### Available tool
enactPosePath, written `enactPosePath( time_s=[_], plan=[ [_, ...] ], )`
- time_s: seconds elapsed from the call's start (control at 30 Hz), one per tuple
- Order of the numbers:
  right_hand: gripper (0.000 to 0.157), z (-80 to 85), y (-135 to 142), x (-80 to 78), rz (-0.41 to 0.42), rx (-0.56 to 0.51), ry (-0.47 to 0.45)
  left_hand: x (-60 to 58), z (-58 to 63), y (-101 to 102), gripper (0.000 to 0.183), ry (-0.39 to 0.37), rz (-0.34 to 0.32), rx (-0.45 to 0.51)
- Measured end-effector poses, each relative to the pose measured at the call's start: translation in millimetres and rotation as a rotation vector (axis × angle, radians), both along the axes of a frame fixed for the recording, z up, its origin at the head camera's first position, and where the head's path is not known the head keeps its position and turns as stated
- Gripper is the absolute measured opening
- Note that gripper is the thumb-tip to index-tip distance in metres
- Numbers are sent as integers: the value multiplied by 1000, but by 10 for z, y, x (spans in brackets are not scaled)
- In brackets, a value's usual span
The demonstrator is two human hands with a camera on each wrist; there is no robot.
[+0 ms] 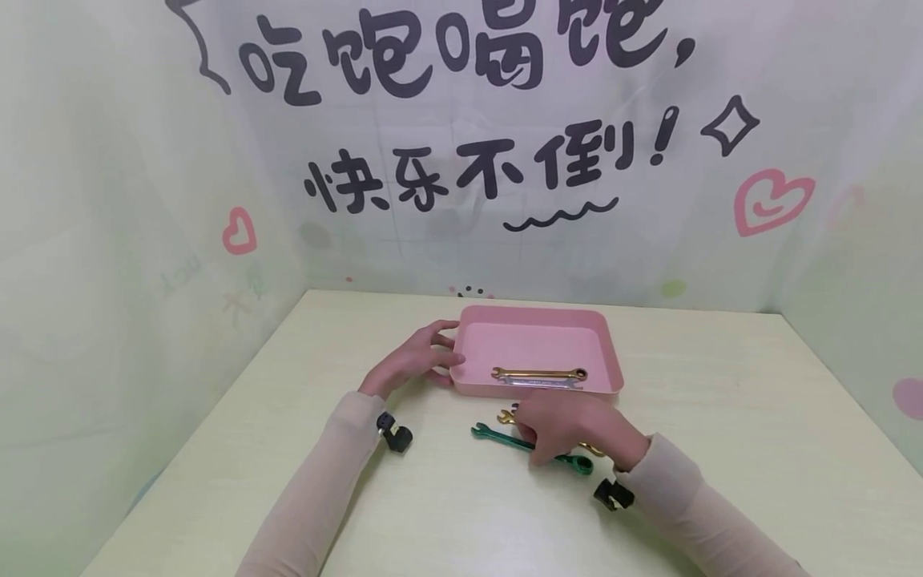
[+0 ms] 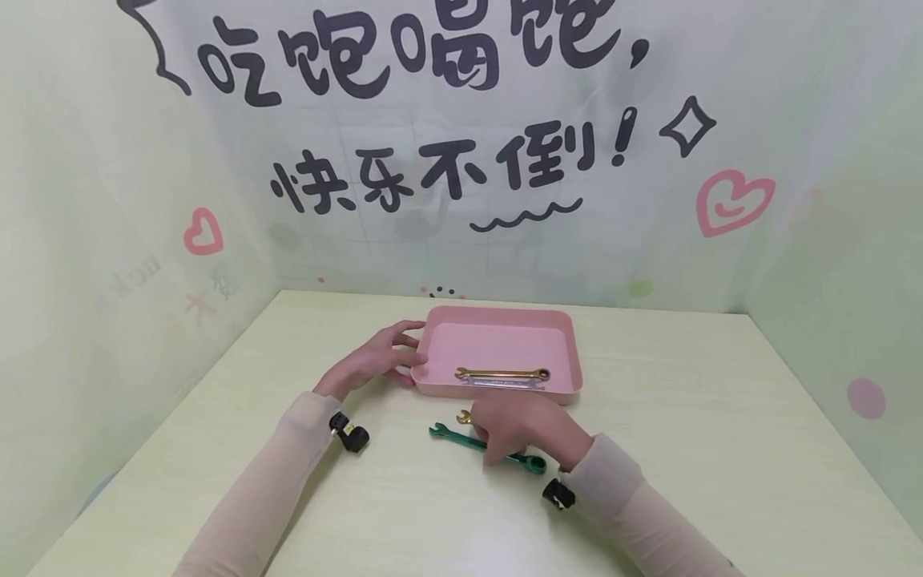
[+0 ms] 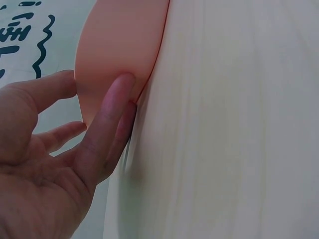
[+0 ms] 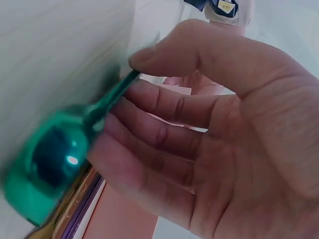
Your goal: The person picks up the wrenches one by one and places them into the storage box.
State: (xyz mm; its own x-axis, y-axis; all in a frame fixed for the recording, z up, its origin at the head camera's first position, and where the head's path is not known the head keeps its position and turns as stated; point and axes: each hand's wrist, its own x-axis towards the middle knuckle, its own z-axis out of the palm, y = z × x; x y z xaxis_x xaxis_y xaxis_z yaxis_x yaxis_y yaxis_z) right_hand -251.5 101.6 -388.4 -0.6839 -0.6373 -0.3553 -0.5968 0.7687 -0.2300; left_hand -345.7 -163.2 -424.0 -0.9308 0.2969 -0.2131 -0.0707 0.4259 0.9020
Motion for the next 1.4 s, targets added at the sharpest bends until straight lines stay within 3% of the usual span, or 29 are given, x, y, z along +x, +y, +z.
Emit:
enactPosePath(
  time_s=[0.2, 0.73, 1.13, 1.4],
  plan=[
    [23, -12, 6, -10, 16, -7, 13, -3, -8, 7, 79, 4, -4, -5],
    [34, 6, 19, -29, 61, -47, 20, 21, 4, 1, 79, -1, 15, -5],
    [26, 189, 164, -78, 71, -94, 81, 2, 6, 19, 78, 1, 10, -30],
    [9, 314, 271, -142, 72, -152, 147, 4, -3, 11, 79, 4, 5, -13]
  ],
)
